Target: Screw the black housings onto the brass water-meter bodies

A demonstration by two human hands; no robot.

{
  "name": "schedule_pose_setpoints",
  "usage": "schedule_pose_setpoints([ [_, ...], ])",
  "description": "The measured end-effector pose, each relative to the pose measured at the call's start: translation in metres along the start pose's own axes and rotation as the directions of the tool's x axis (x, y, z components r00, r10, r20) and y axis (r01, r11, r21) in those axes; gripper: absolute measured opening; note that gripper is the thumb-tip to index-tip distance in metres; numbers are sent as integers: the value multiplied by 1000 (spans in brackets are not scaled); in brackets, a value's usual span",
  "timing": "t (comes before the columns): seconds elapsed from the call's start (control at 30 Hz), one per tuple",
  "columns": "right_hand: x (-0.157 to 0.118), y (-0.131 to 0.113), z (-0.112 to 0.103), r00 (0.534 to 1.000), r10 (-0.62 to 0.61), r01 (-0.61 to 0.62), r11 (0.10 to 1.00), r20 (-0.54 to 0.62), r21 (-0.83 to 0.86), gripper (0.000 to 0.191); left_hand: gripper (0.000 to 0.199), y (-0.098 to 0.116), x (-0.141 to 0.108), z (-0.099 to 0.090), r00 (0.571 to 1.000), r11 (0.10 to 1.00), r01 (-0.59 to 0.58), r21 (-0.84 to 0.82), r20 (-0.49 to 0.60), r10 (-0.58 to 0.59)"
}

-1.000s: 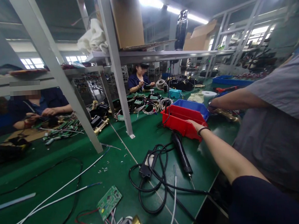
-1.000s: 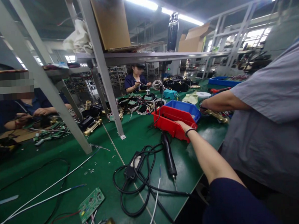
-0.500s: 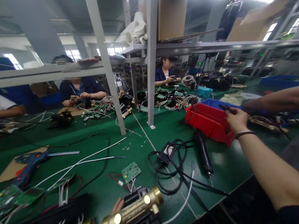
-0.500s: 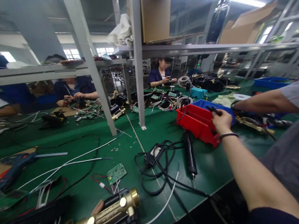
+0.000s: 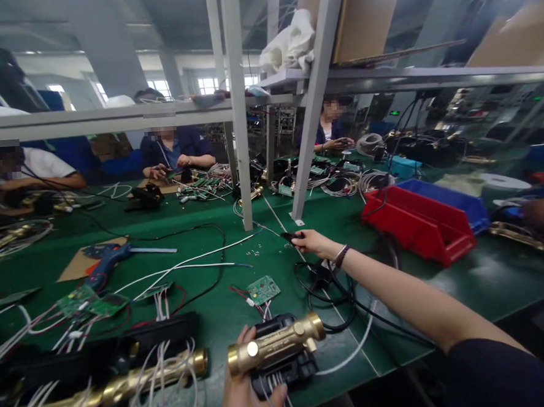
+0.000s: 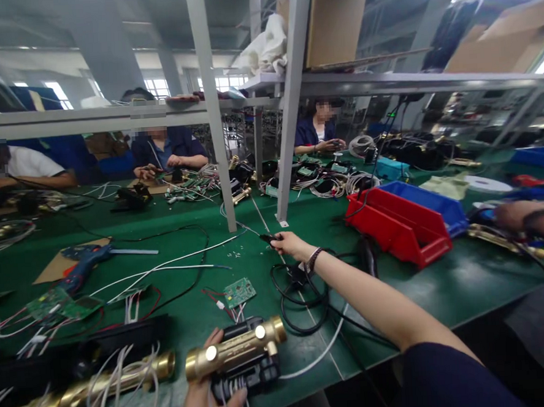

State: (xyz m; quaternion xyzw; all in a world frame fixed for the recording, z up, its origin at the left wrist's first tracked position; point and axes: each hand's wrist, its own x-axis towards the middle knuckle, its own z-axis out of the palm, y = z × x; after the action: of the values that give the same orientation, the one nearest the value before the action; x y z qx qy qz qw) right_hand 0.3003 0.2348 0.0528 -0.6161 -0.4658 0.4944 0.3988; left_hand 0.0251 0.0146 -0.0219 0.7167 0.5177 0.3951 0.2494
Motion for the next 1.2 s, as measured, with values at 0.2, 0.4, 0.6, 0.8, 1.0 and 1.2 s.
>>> schedule_pose_setpoints([
  [0.2,11,-4,34,990,137,-132,983,28,-131,22,83,4,0,1,999,1000,5,-8,-46,-6],
  [0.4,3,-8,34,993,114,-114,990,-4,-82,23,81,4,-1,0,998,999,-29,-28,-52,28],
  [0.6,-33,-32,37,998,2,-6,998,68,57,15,82,5,-1,2,997,999,-33,41,-74,36],
  [0.8,-118,-61,45,969,-98,52,978,226,201,33,79,1,-8,-1,995,984,-23,178,-94,40],
  [1.0,-184,-64,45,935,-161,70,958,315,280,35,61,13,-8,-8,999,978,-24,208,-42,34],
  [1.2,-229,-26,52,827,-542,549,836,150,-5,16,46,31,-11,-8,994,976,19,215,-113,6],
])
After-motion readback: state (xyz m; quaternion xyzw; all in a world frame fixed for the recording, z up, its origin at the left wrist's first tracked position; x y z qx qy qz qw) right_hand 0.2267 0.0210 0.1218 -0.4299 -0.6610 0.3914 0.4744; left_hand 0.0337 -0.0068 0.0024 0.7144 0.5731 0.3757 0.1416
